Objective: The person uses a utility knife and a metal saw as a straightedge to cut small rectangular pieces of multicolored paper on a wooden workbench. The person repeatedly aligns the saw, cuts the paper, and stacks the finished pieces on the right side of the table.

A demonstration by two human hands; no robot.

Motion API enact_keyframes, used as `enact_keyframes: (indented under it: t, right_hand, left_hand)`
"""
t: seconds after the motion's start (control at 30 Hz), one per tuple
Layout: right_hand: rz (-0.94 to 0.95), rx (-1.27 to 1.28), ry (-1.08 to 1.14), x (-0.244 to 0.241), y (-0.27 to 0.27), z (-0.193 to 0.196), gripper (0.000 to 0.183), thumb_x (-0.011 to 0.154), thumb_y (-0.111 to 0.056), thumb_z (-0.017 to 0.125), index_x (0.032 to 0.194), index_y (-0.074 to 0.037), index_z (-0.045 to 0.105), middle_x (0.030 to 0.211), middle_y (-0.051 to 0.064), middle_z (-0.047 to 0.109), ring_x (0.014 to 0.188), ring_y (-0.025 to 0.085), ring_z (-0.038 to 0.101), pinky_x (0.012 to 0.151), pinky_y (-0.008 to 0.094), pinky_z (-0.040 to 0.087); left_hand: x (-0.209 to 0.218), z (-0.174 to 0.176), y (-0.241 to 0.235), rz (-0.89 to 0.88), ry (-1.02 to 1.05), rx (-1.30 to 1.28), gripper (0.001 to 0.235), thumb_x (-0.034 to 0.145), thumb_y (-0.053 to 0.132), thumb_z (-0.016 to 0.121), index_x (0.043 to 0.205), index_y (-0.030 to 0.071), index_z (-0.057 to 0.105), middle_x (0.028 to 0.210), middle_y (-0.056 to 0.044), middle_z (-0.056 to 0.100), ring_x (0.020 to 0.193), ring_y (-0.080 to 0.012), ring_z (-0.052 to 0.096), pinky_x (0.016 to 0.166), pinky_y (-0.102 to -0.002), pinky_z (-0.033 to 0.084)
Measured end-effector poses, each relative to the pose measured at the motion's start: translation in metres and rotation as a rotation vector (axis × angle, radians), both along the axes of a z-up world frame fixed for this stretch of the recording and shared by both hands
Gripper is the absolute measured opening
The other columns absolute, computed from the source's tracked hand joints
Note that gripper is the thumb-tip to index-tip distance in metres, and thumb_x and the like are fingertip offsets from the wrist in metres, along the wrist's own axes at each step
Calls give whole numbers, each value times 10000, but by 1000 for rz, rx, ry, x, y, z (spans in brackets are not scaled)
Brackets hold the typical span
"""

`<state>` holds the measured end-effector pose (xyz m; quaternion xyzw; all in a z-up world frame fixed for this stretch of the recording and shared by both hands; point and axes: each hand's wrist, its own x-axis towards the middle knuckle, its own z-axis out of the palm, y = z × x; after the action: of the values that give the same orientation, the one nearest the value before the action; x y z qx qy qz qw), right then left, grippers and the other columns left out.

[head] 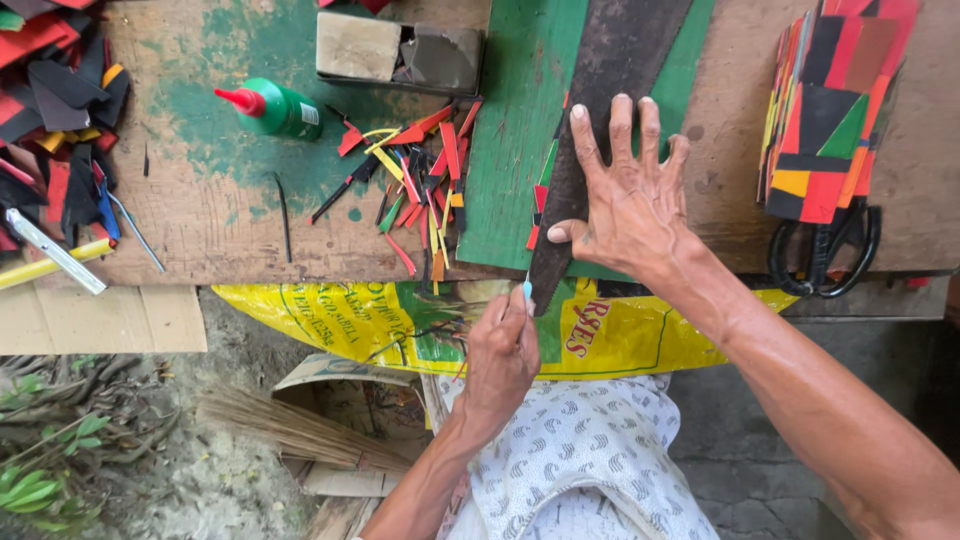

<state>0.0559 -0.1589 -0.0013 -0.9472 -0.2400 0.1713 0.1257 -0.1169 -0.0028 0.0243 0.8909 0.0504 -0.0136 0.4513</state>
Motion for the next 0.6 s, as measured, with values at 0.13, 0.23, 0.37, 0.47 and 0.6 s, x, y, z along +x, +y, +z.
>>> enact_keyframes:
  t: [0.13, 0.23, 0.37, 0.47, 0.6]
  right_hand:
    - [2, -4, -7, 0, -1, -1, 1298, 634, -636, 842, 1633, -82, 225, 1555, 319, 215, 1429, 534, 218, 996, 756, 288]
    - [1, 49, -2, 2, -4, 3, 1291, 616, -660, 847, 1602, -88, 241, 1535, 314, 223, 1410, 537, 226, 994, 759, 282]
    - [-6, 125, -15, 6, -11, 2, 1272, 573, -620, 875, 1581, -136, 269, 1533, 302, 228, 1393, 520, 228, 984, 761, 265]
    - [-41, 87, 3, 3, -10, -1, 1253, 570, -547, 891, 1590, -160, 274, 1560, 260, 241, 1430, 486, 222, 1011, 761, 254]
    - [-48, 69, 13, 6, -9, -1, 1237, 565, -475, 894, 1590, -171, 272, 1551, 250, 244, 1425, 470, 220, 1017, 742, 260]
  left_hand:
    - [0, 2, 0, 23, 37, -1, 293, 898, -104, 617, 1190, -91, 629, 840, -192, 597, 730, -338, 625, 612, -420, 488]
    - [9, 16, 5, 46, 94, -3, 238, 917, -77, 644, 1147, -38, 694, 778, -167, 587, 692, -313, 607, 612, -401, 476]
    - [41, 36, 10, 175, 28, -118, 224, 957, -7, 632, 1170, -8, 700, 810, -100, 647, 661, -183, 646, 583, -326, 503]
    - [90, 15, 1, 262, 178, -248, 193, 976, 53, 636, 1138, 0, 726, 742, -92, 619, 550, -156, 598, 501, -324, 459]
    - [147, -24, -13, 146, -50, -152, 179, 1002, 70, 642, 1129, -29, 721, 777, -124, 628, 631, -177, 598, 586, -341, 466]
